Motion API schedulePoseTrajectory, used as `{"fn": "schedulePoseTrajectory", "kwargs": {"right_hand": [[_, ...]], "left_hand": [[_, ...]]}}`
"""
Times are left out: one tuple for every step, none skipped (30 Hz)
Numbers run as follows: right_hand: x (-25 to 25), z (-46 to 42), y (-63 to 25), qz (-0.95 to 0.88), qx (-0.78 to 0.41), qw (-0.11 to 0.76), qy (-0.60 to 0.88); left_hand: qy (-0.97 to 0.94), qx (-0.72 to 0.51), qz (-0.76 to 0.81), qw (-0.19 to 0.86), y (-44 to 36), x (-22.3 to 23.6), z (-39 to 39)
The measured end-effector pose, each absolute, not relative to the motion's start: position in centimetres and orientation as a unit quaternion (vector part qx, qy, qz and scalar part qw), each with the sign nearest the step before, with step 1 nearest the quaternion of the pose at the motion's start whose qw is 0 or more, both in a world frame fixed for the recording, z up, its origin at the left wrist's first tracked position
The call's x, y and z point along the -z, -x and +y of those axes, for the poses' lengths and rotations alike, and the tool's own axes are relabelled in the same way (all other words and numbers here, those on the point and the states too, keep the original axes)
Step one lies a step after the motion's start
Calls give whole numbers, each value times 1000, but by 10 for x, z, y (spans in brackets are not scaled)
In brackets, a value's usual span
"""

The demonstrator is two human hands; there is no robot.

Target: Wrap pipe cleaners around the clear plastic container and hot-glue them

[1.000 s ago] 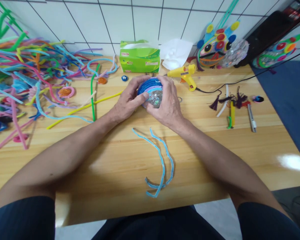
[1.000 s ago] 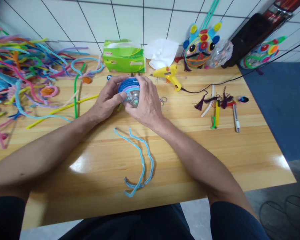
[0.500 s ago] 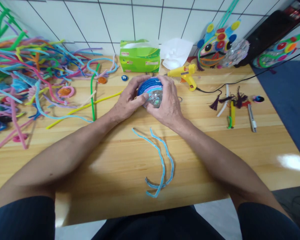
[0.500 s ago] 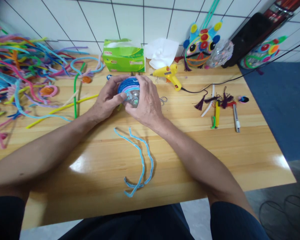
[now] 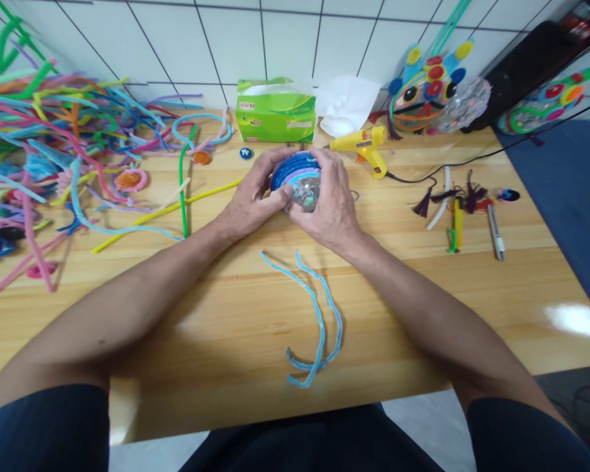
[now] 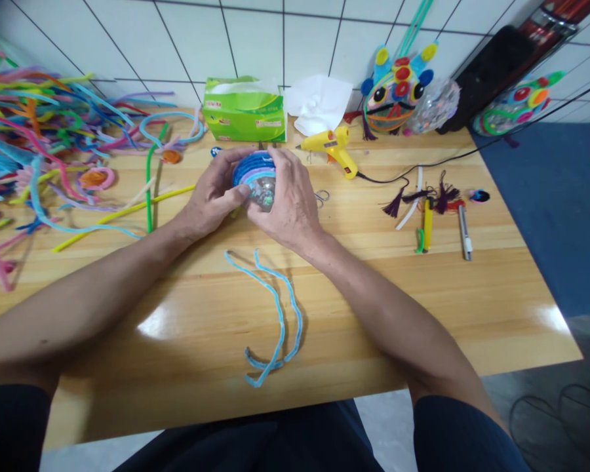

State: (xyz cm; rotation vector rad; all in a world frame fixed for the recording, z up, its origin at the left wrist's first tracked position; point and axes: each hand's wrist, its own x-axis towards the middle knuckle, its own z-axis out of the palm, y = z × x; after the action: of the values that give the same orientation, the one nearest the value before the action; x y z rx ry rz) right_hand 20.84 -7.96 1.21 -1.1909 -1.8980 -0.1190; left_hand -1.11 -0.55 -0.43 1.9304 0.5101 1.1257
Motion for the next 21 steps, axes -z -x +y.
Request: {"fn": "schedulePoseTrajectory", "kwargs": {"right_hand": [[-13, -80, -208, -761, 48, 428, 485], [-14, -81, -207, -759, 42, 419, 497], [-15, -81, -207, -755, 30, 409, 511], [-16, -82, -206, -753, 17, 400, 523], [-17, -83, -205, -750, 6, 395, 531], [-18, -83, -205, -748, 0, 394, 534], [-19, -84, -205, -748, -2, 397, 532], [-20, -84, -204, -749, -3, 401, 527], [-20, -85, -205, -750, -6, 404, 523], [-21, -85, -205, -751, -9, 406, 521], [-21, -85, -205, -750, -12, 407, 521], [-22, -85, -206, -749, -16, 407, 522], [-21, -85, -206, -748, -17, 408, 523], [-21, -85, -206, -747, -17, 411, 522], [-20, -84, -206, -748, -16, 414, 519], [-19, -83, -206, -749, -15, 414, 517], [-18, -83, -205, -749, -15, 414, 517], [-16, -82, -205, -750, -13, 413, 517], [-15, -82, -205, -750, -10, 413, 517], [-14, -81, -205, -750, -6, 414, 516], [-14, -81, -205, -751, 0, 418, 511]], "left_hand": [[-768, -449, 201, 410, 11, 5, -5], [-769, -450, 199, 409, 11, 5, -5], [-769, -450, 198, 409, 11, 6, -4], [-768, -451, 196, 410, 11, 6, -4], [-768, -451, 195, 412, 11, 6, -4], [-767, -450, 193, 414, 11, 6, -4], [-766, -450, 193, 417, 12, 6, -5], [-765, -449, 194, 419, 12, 5, -5], [-764, -448, 195, 421, 11, 5, -5], [-763, -448, 196, 423, 11, 4, -6], [-762, -447, 197, 425, 11, 4, -7], [-762, -446, 198, 426, 11, 3, -7], [-761, -445, 200, 427, 11, 2, -8], [-761, -444, 202, 427, 11, 2, -8], [-762, -442, 205, 427, 11, 1, -8], [-763, -441, 206, 426, 11, 1, -8], [-764, -440, 206, 424, 11, 1, -8], [-767, -439, 204, 421, 11, 1, -8], [-770, -438, 201, 417, 11, 1, -8], [-774, -438, 198, 412, 11, 2, -8], [-778, -439, 195, 405, 11, 2, -7]]}}
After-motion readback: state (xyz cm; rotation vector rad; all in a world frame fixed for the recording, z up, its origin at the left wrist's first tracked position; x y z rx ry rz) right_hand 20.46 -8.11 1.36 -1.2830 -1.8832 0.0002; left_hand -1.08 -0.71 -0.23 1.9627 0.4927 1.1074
